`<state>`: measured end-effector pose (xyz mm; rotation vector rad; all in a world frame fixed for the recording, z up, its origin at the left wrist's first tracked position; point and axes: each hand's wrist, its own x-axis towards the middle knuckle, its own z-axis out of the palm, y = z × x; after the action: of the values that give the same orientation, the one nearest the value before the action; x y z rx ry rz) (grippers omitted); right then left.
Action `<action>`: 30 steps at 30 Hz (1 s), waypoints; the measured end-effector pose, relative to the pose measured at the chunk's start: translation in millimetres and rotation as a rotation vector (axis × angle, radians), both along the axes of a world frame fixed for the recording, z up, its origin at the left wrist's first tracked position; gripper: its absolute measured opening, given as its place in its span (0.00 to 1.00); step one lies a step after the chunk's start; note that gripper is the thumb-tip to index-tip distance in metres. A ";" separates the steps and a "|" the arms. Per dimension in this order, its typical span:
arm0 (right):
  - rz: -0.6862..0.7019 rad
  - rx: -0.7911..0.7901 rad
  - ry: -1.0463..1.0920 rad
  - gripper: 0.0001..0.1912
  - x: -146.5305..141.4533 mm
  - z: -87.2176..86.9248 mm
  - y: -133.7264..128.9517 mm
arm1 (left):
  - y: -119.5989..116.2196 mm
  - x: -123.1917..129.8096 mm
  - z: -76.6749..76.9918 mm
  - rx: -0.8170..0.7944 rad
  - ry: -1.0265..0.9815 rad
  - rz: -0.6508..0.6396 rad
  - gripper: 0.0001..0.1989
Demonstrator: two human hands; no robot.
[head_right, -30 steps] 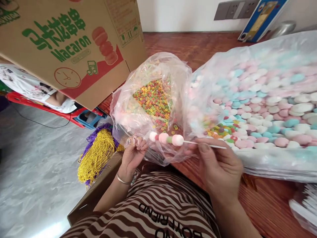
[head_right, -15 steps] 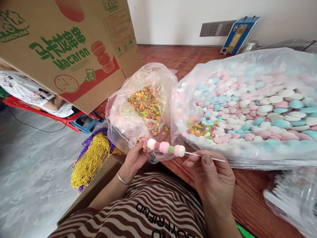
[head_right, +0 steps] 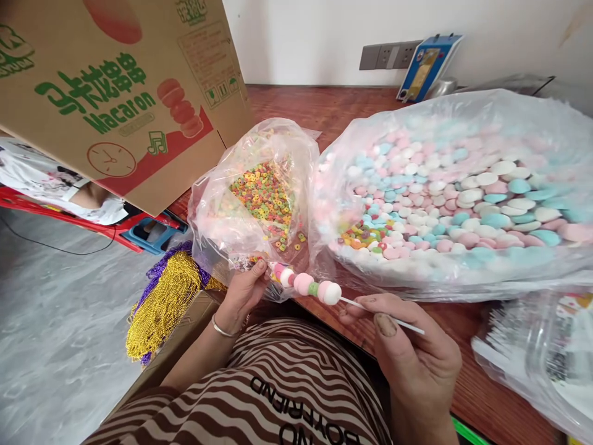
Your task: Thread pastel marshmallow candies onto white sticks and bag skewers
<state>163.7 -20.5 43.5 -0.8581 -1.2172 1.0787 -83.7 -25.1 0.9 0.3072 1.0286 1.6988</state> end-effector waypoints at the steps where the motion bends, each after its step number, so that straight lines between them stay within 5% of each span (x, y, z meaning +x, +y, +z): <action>1: 0.024 -0.033 0.015 0.08 1.2 0.7 -0.7 | 0.8 -0.7 0.3 0.005 0.021 -0.010 0.23; 6: 0.079 -0.134 -0.005 0.08 6.8 -1.4 -3.7 | 6.4 -2.8 3.8 0.020 0.100 -0.032 0.23; 12: 0.053 -0.080 -0.165 0.08 12.5 -9.8 -4.2 | 9.1 -9.3 -2.1 0.021 0.269 -0.057 0.21; 19: 0.094 -0.112 -0.071 0.08 15.4 -23.7 -2.9 | 10.6 -24.8 -7.5 0.039 0.475 -0.070 0.13; 30: 0.136 -0.460 0.274 0.10 -6.8 -34.8 0.4 | 16.5 -6.2 -8.7 0.037 0.305 -0.043 0.15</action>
<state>156.9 -20.0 8.6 -0.9422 -0.8174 1.5678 -90.0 -8.6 -7.8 0.6223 1.2028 1.6654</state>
